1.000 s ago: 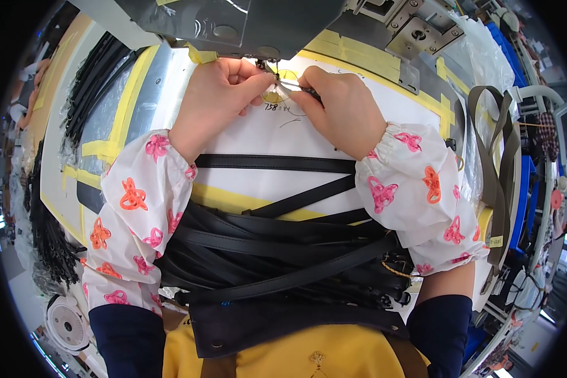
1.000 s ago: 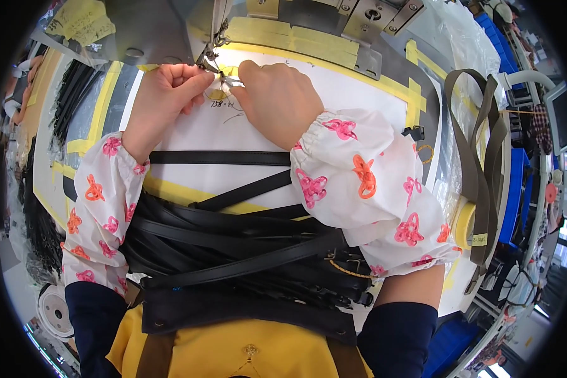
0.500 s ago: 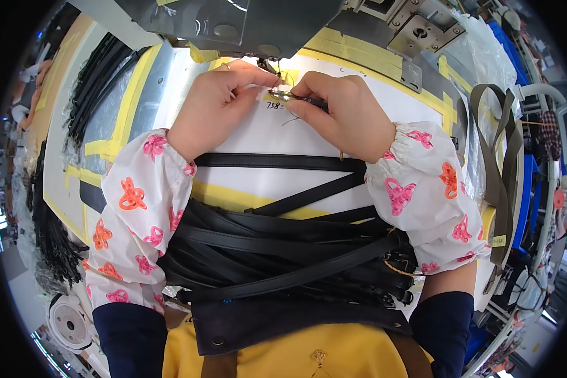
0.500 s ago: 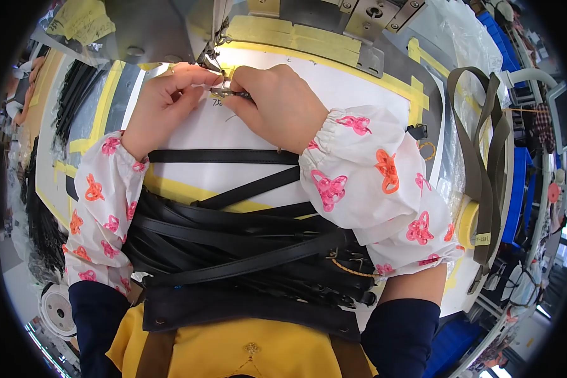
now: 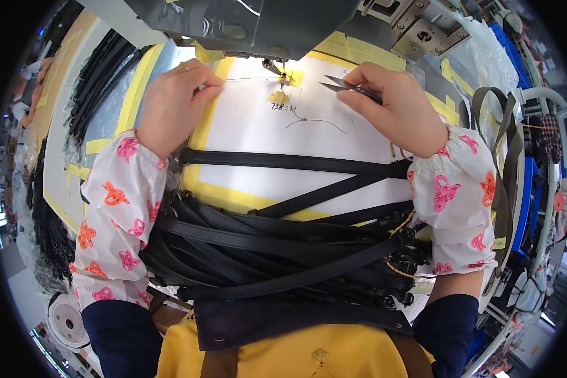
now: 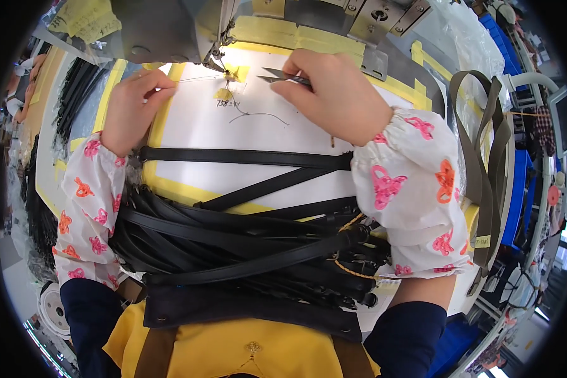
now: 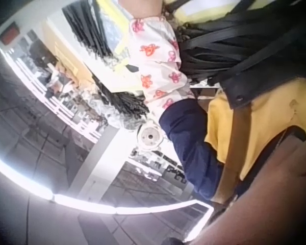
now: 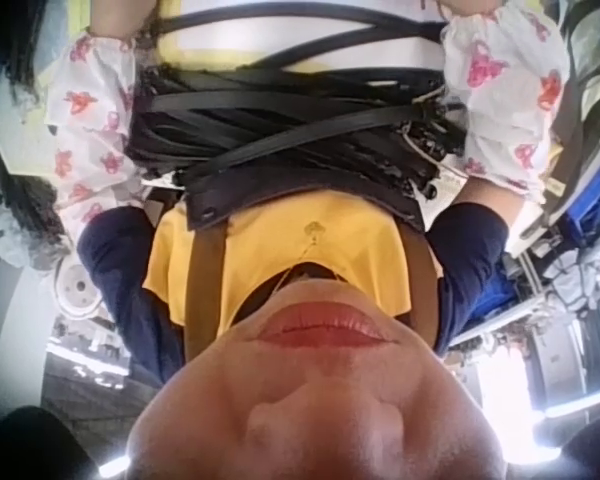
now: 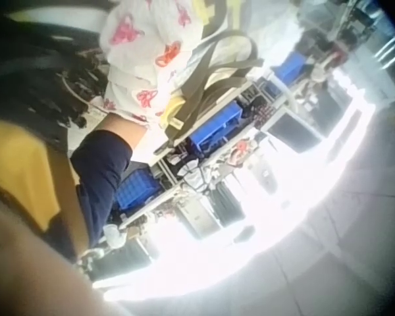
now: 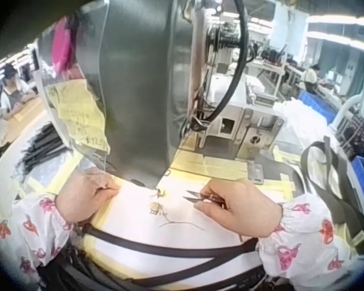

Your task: The worker is assembling leather bag straps by attaching metal buckles and components using a specialized sewing machine and hand tools.

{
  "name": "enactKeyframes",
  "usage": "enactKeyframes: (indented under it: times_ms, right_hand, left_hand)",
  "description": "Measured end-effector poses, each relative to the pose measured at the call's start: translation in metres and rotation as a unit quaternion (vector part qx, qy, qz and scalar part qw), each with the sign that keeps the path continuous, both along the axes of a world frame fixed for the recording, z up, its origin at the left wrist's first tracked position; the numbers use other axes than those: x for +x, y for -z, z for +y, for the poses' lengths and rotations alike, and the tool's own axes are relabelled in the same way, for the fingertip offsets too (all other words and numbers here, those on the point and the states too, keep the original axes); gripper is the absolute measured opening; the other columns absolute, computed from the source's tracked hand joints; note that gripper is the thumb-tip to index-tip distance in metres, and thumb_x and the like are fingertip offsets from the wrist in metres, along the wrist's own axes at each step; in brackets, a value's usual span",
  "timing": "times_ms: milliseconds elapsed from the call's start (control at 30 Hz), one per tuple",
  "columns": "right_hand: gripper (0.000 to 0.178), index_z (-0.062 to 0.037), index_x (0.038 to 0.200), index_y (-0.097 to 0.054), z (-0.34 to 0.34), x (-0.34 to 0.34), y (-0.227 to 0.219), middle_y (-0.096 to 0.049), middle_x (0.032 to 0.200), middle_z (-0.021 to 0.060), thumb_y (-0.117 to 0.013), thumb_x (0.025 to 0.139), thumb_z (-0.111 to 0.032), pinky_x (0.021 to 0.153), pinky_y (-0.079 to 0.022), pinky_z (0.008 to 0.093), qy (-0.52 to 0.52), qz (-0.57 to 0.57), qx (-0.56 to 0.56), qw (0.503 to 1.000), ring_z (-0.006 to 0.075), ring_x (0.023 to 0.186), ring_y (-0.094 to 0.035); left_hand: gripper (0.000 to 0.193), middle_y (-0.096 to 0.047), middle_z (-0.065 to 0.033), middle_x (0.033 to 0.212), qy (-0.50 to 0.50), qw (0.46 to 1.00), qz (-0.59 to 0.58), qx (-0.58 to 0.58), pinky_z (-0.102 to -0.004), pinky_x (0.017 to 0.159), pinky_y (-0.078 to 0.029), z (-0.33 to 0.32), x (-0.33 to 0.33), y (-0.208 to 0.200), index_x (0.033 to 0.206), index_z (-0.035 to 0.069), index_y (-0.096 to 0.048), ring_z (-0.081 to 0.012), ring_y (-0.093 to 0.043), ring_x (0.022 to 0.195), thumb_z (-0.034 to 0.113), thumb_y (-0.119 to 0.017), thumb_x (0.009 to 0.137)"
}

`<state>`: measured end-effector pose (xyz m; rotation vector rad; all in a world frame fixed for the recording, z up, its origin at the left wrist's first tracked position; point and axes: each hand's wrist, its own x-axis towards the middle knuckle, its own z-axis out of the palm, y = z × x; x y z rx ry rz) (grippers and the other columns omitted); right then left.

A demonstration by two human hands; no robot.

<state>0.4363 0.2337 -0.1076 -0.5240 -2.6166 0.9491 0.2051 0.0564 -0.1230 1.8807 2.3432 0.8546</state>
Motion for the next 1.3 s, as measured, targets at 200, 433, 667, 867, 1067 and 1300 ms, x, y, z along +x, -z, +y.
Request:
enactKeyframes:
  times_ms: [200, 433, 667, 867, 1067, 1300]
  right_hand:
    - [0.028, 0.0012, 0.091, -0.060, -0.002, 0.024, -0.004, -0.061, 0.068, 0.0124, -0.067, 0.076, -0.022, 0.058, -0.047, 0.0325, 0.019, -0.089, 0.069, 0.993, 0.0256, 0.060, -0.058]
    - [0.029, -0.0031, 0.095, -0.060, -0.024, 0.004, 0.008, -0.057, 0.095, 0.0102, -0.072, 0.070, -0.013, 0.077, -0.045, 0.0335, -0.086, 0.002, 0.142, 0.986, 0.0273, 0.093, -0.053]
    - [0.015, -0.0044, 0.078, -0.056, -0.033, -0.024, 0.022, -0.057, 0.079, 0.0059, -0.069, 0.071, -0.007, 0.067, -0.042, 0.0331, -0.098, 0.021, 0.140, 0.985, 0.0243, 0.075, -0.053]
    - [0.010, -0.0071, 0.076, -0.057, -0.034, -0.027, 0.025, -0.055, 0.078, 0.0038, -0.066, 0.073, -0.010, 0.069, -0.040, 0.0352, -0.127, 0.062, 0.145, 0.979, 0.0227, 0.079, -0.053]
    - [0.013, -0.0054, 0.078, -0.054, -0.037, -0.029, 0.023, -0.052, 0.075, 0.0061, -0.064, 0.072, -0.003, 0.065, -0.038, 0.0332, -0.174, 0.042, 0.148, 0.973, 0.0249, 0.074, -0.050]
    - [0.008, -0.0008, 0.082, -0.050, -0.040, 0.077, -0.046, -0.047, 0.080, 0.0074, -0.056, 0.079, 0.002, 0.070, -0.037, 0.0285, -0.063, 0.003, -0.064, 0.996, 0.0192, 0.075, -0.045]
  left_hand:
    - [0.009, -0.059, -0.0110, 0.076, -0.097, 0.994, 0.059, 0.006, -0.0342, 0.061, -0.046, -0.022, -0.038, 0.003, 0.077, 0.001, -0.061, -0.0290, -0.058, 0.067, 0.010, -0.059, 0.077]
    - [0.017, -0.058, -0.0108, 0.070, -0.118, 0.992, 0.041, -0.026, -0.0332, 0.057, -0.045, -0.016, -0.042, 0.006, 0.075, 0.001, -0.059, -0.0254, -0.057, 0.062, 0.017, -0.061, 0.079]
    - [0.018, -0.059, -0.0115, 0.071, -0.107, 0.994, 0.024, -0.008, -0.0325, 0.058, -0.045, -0.013, -0.042, 0.009, 0.076, 0.001, -0.058, -0.0243, -0.057, 0.062, 0.018, -0.061, 0.080]
    - [0.018, -0.060, -0.0119, 0.072, -0.101, 0.994, 0.028, -0.012, -0.0325, 0.059, -0.045, -0.015, -0.041, 0.007, 0.078, 0.001, -0.058, -0.0251, -0.057, 0.063, 0.018, -0.060, 0.081]
    - [0.018, -0.061, -0.0128, 0.073, -0.120, 0.993, 0.012, -0.012, -0.0333, 0.059, -0.045, -0.019, -0.041, 0.008, 0.078, 0.000, -0.058, -0.0264, -0.058, 0.064, 0.018, -0.059, 0.082]
    - [0.017, -0.060, -0.0143, 0.070, -0.084, 0.995, -0.028, 0.034, -0.0342, 0.059, -0.045, -0.014, -0.059, 0.030, 0.079, 0.002, -0.058, -0.0277, -0.059, 0.063, 0.018, -0.060, 0.082]
